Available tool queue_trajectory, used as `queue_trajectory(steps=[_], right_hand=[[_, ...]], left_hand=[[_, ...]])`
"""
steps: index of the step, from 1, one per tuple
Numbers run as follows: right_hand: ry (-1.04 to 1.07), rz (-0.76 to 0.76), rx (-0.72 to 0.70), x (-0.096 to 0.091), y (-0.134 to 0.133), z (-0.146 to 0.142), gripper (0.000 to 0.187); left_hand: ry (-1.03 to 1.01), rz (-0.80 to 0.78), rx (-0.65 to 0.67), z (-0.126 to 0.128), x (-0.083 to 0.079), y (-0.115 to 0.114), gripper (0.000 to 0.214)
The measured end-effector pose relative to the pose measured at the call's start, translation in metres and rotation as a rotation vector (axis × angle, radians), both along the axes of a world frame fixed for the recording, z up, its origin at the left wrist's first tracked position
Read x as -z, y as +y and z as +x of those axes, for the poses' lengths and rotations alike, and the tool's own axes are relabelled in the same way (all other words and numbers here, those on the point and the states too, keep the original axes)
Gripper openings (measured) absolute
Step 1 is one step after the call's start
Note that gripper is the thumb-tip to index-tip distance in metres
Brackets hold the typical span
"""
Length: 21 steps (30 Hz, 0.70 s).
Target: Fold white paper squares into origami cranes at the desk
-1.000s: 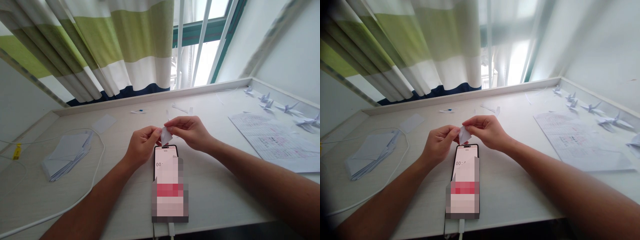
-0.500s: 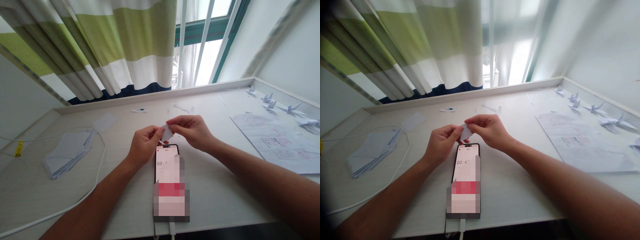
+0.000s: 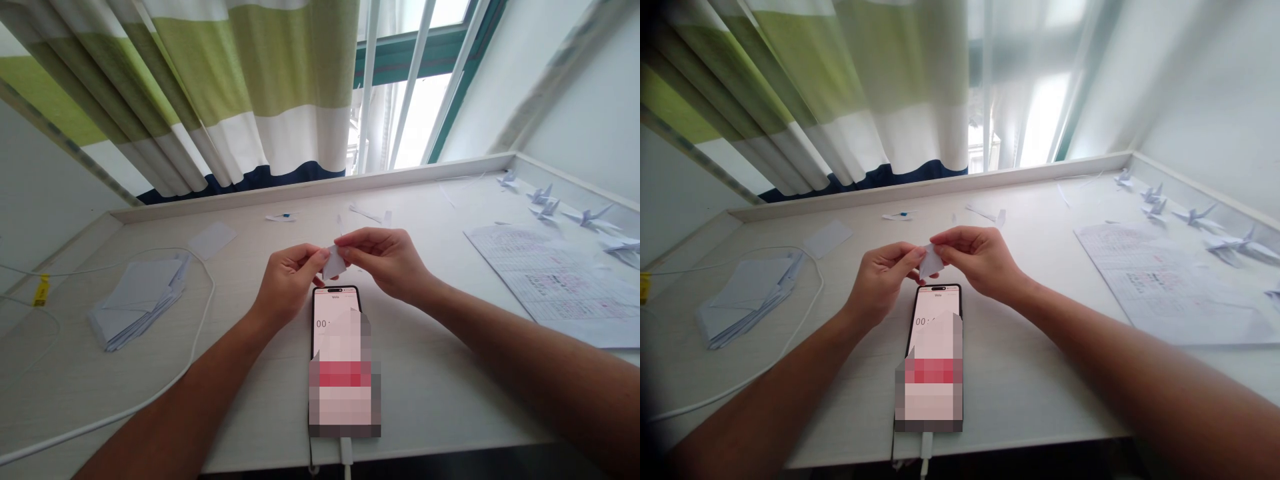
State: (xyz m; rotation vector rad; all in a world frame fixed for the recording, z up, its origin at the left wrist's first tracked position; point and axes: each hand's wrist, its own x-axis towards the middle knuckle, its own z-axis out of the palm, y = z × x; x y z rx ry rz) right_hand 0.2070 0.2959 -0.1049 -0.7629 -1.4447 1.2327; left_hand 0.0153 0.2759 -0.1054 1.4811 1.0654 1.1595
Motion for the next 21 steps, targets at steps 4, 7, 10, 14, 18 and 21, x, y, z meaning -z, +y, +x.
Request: queue_trajectory(steps=[4,7,10,14,18,21], right_hand=[[0.008,0.004,-0.013,0.0008,-0.0001,-0.0003,0.015],[0.008,0.001,-0.021,0.0015,0.0004,0.0001,0.016],[0.005,-0.001,-0.016,0.0022,0.0017,0.001,0.017],[0.009,-0.006,-0.017,0.0025,0.0028,0.0013,0.016],[0.019,0.013,-0.011,0.0016,0.0034,0.0015,0.013],[0.01,0.022,0.014,0.0007,0.0039,0.0026,0.013]], left_hand=[[-0.039,-0.021,-0.037,-0.0013,-0.0003,0.0015,0.028],[-0.027,-0.017,-0.026,-0.0023,0.0015,0.0014,0.027],[0.011,-0.019,-0.006,-0.0021,0.0035,0.001,0.028],[0.037,-0.01,-0.004,-0.0008,0.0049,0.0008,0.034],[-0.01,-0.048,0.028,-0.0014,0.0045,0.0002,0.037],[-0.005,-0.073,0.071,-0.0028,0.0046,-0.0008,0.028]])
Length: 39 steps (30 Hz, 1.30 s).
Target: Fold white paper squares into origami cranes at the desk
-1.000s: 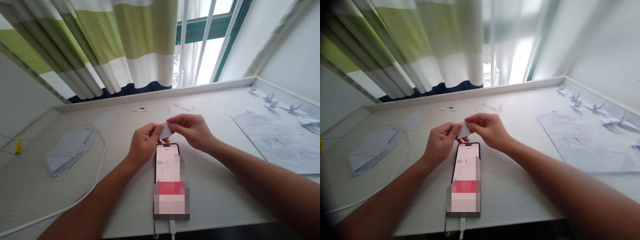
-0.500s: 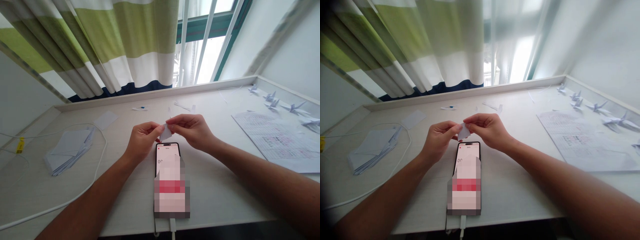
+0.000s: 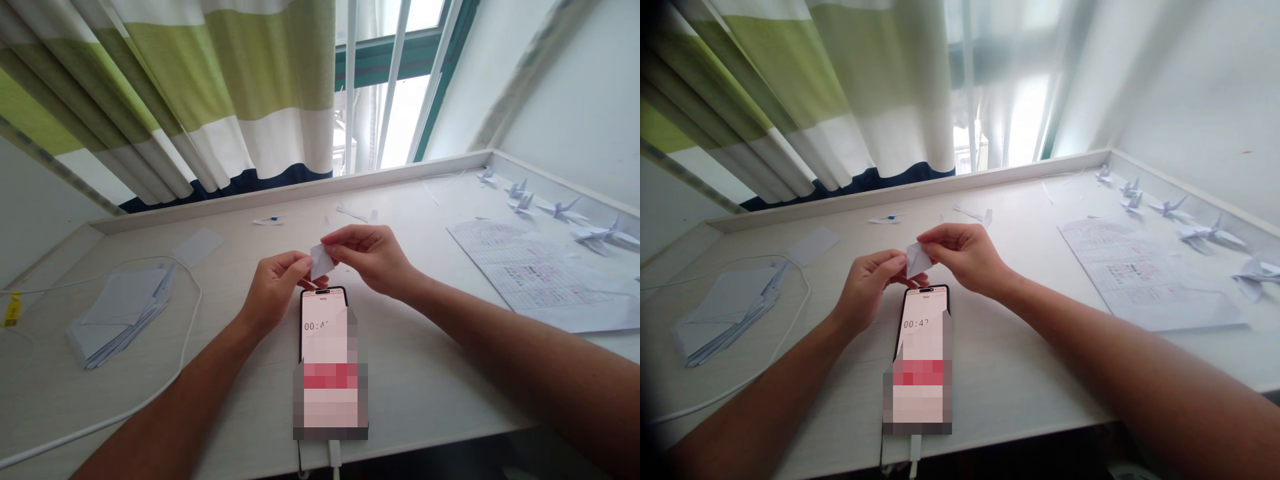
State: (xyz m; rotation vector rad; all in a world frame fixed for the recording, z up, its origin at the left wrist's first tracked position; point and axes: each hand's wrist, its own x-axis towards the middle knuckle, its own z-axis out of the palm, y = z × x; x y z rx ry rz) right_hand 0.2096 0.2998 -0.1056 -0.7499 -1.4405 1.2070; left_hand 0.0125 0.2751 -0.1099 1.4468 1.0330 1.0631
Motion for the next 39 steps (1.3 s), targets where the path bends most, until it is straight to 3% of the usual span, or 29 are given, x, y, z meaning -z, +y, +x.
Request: queue_trajectory(steps=[6,10,18,23,33,39], right_hand=[[-0.017,0.024,-0.01,-0.002,0.001,0.003,0.008],[-0.077,0.088,-0.075,-0.002,0.002,0.006,0.022],[-0.262,0.194,-0.171,0.001,0.006,0.014,0.017],[-0.337,0.25,-0.117,0.001,0.005,0.013,0.015],[-0.189,0.072,0.035,0.0,-0.003,0.001,0.019],[-0.173,0.113,0.071,0.001,-0.003,0.001,0.013]], left_hand=[[-0.009,-0.046,0.034,-0.001,0.0,0.0,0.024],[-0.088,-0.099,0.059,-0.003,-0.003,0.003,0.027],[-0.134,-0.119,0.057,-0.005,-0.006,0.006,0.028],[-0.117,-0.108,0.039,-0.002,-0.004,0.004,0.029],[-0.108,-0.087,0.09,0.004,-0.005,0.002,0.032],[-0.109,-0.106,0.101,0.003,-0.005,0.001,0.033]])
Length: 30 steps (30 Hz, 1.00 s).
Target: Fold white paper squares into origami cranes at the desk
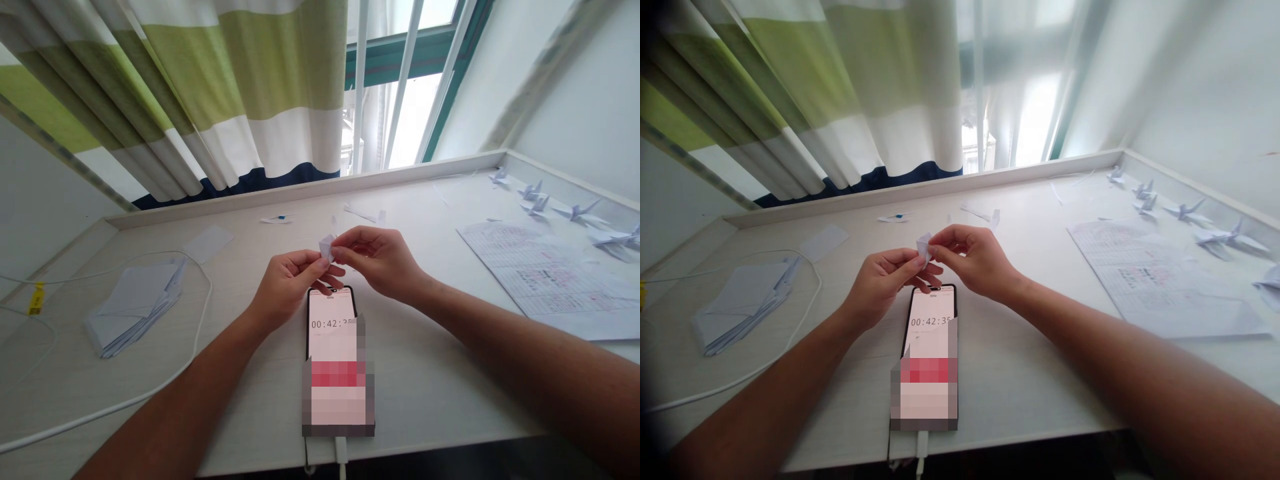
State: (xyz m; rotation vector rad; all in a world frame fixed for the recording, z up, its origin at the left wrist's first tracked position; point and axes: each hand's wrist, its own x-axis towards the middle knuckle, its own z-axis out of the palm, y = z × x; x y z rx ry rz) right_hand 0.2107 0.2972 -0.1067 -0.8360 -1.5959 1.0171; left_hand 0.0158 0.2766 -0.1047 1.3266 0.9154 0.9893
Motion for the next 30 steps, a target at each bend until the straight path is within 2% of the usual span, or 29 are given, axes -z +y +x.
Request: queue_trajectory(steps=[9,17,25,30], right_hand=[[0.088,0.072,0.029,0.0061,0.0002,-0.0032,0.017],[0.059,0.101,0.04,0.004,-0.0028,-0.0024,0.02],[-0.005,0.126,0.015,0.0006,-0.0063,-0.0016,0.024],[-0.011,0.105,-0.022,0.0014,-0.0061,-0.0021,0.026]], left_hand=[[-0.013,-0.033,0.026,0.0013,0.0021,-0.0025,0.033],[-0.075,-0.046,-0.002,0.0047,0.0032,-0.0028,0.033],[-0.072,0.078,-0.182,0.0007,0.0005,0.0013,0.033],[-0.043,0.125,-0.185,-0.0009,0.0003,-0.0003,0.025]])
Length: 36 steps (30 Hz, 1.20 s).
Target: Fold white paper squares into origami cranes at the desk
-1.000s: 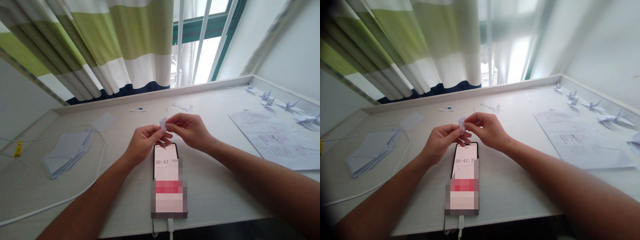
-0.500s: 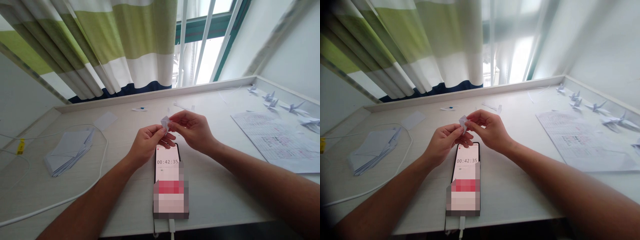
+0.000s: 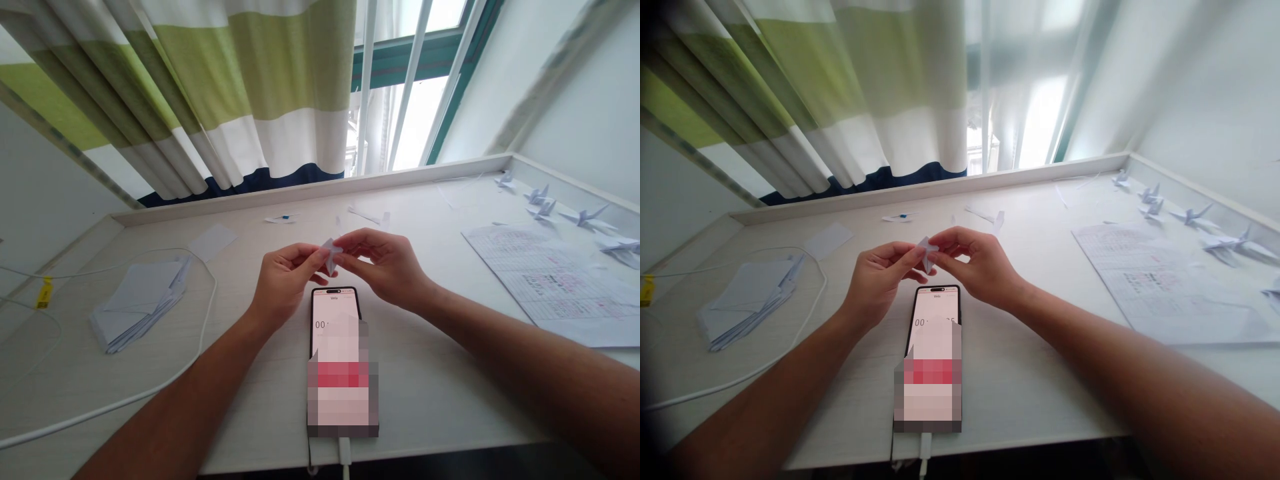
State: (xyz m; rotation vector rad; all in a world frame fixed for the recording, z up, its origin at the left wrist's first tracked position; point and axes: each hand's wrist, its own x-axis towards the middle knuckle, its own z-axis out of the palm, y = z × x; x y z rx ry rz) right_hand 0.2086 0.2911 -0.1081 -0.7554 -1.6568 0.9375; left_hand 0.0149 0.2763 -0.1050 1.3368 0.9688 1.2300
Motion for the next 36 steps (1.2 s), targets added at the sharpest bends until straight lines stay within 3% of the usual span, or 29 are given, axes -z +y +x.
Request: queue_trajectory(steps=[17,36], right_hand=[[0.081,-0.069,-0.037,0.0036,0.0019,-0.0012,0.028],[0.139,-0.123,-0.009,0.0051,0.0028,-0.0034,0.03]], left_hand=[[0.041,0.023,0.019,-0.001,0.002,0.0012,0.021],[-0.029,-0.076,0.078,0.0015,0.0016,0.0007,0.027]])
